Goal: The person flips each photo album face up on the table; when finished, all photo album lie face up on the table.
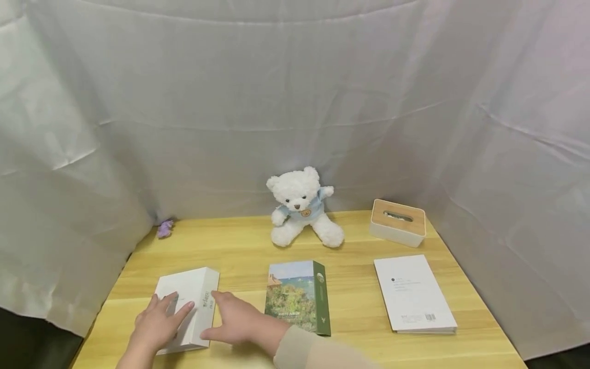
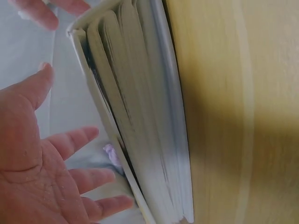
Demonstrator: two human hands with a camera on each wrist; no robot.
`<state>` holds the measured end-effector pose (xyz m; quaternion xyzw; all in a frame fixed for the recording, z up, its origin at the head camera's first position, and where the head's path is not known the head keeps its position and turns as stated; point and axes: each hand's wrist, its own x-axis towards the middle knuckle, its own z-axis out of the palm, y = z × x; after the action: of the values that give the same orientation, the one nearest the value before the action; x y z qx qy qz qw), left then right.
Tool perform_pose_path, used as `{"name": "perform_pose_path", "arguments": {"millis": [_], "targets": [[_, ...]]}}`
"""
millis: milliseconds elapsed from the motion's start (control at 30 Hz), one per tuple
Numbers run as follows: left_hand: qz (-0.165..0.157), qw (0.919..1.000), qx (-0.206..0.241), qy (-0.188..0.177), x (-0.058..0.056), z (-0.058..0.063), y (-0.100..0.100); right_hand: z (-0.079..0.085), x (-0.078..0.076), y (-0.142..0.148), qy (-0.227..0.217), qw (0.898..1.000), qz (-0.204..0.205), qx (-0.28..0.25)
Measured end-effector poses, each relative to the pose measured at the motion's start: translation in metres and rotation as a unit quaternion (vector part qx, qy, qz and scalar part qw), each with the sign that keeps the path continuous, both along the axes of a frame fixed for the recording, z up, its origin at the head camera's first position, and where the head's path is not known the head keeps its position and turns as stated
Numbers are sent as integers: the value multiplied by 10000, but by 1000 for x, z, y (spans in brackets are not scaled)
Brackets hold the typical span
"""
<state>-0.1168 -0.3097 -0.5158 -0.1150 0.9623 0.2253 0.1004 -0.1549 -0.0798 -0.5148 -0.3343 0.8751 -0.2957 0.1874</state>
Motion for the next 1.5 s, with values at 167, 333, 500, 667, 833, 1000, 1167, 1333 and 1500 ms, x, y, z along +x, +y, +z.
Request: {"name": "perform_pose_path", "arguments": {"millis": [167,333,500,667,833,1000,1167,1333,1500], "targets": [[-188,9998,-12,110,-2,-6,-2,-5,2,-12,-542,9977,-246,-329],[51,10000,42,15,-2,-6,-7,-13,6,-20,-829,9944,-472,-461],[164,9997,195,-58,-3,-4,-12,-16,9,-29,-683,9955,-547,-355],[167,9997,194,-29,-5,-2,-15,-16,16,-32,-1156,9877,-837,-632],[198,9995,239,35,-6,-1,-17,-15,23,-38,-1298,9815,-1152,-809],[204,9992,332,99,-7,-1,-17,-16,28,-43,-1217,9801,-1321,-842],[214,9990,389,90,-8,-2,-13,-17,29,-41,-1377,9792,-1154,-940],[216,9988,441,83,-7,-2,-9,-17,31,-37,-1451,9764,-1092,-1170],[191,9986,474,166,-8,-1,-8,-15,34,-36,-1100,9795,-1093,-1284]]}}
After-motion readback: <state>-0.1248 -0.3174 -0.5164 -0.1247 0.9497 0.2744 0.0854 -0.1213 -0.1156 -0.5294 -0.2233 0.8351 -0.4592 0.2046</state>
